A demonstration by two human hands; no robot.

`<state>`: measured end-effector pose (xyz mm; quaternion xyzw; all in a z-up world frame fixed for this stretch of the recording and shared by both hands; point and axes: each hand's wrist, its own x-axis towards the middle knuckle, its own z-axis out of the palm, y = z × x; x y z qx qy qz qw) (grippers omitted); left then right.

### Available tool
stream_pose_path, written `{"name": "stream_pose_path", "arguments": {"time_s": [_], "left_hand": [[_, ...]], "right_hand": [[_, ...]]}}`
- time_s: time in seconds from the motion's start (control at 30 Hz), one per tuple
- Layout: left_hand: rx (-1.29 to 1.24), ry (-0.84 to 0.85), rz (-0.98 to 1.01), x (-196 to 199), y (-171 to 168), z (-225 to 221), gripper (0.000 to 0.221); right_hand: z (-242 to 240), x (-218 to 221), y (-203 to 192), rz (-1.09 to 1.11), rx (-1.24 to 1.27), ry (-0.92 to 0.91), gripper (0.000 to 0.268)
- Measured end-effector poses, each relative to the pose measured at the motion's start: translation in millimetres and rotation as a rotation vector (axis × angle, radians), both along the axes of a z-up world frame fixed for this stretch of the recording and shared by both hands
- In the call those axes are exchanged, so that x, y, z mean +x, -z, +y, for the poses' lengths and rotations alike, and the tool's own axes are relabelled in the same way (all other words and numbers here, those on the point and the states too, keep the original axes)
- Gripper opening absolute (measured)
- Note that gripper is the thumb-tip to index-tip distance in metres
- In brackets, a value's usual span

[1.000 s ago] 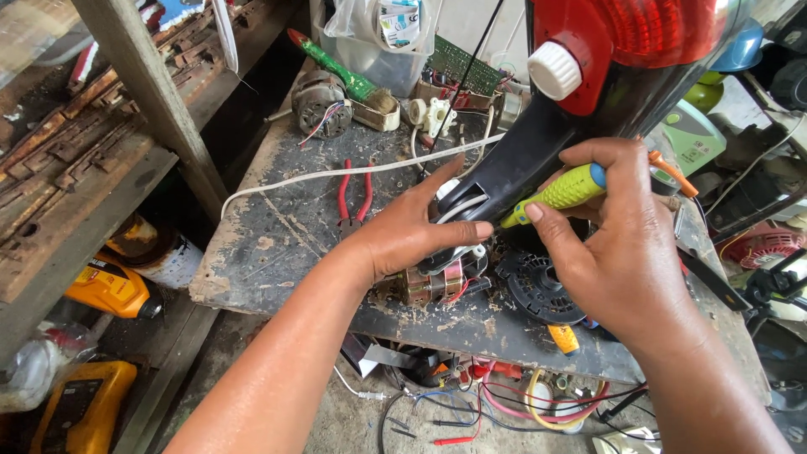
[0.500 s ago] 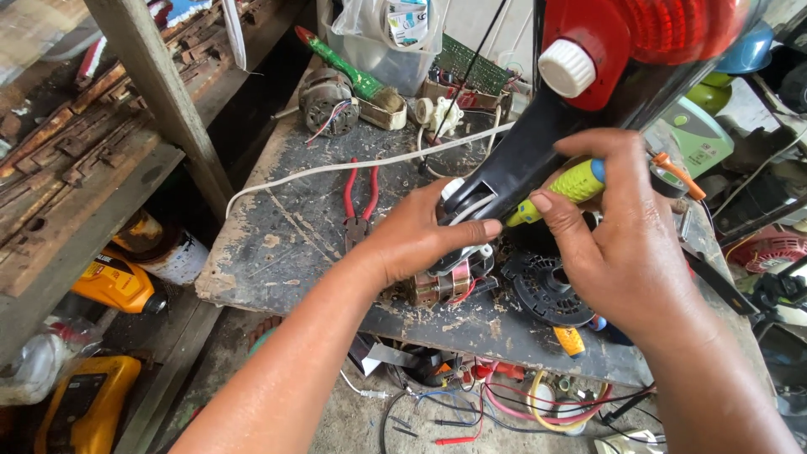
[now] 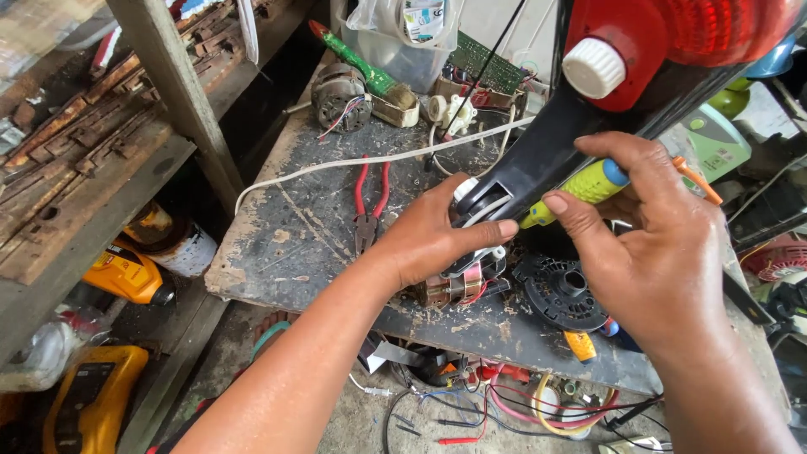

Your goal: Disassembling a fan housing to extract the motor using a screwdriver and pliers.

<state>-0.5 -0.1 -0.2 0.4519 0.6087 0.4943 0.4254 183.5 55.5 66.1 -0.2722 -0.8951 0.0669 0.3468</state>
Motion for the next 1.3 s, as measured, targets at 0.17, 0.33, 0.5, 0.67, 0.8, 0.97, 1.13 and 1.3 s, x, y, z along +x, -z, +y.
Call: {"name": "stream_pose_path", "arguments": {"time_s": [0.17,0.33,0.5,0.67,0.8,0.97,1.13,1.3], "left_hand": [[0.007,-0.006,0.009,1,-1,-1,0.072],[-0.019,0.015,0.004,1,-2,-1,0.078],[-0.040,-0.014,0.037,4,-1,4,0.076],[0.008,0.004,-0.008,4,0,0,0.071],[-0.018,0.009,0.006,6,-4,-2,0.079],[-0.052,-0.002,0.011,9,-5,-2,0.073],[-0.008,-0.016,0.040,8,3,2,0.067],[-0.081,-0.033,0.048,7,-11,-5,0.061]], "right_hand": [[5,2,4,0.017,0.101,-0.038,0.036],[11,6,-11,-0.080,-0.025,-0.141,0.038],[8,4,-16,-0.088,-0.192,-0.379,0.041],[0,1,-4,0.051,0.010,-0.181,0.039],[-3,4,-4,0.061,0.003,-0.182,0.040],[2,9,3,0.065,0.082,-0.085,0.038],[7,30,9,0.111,0.043,-0.036,0.033],[-3,87,53,0.338,-0.065,0.065,0.033]]}}
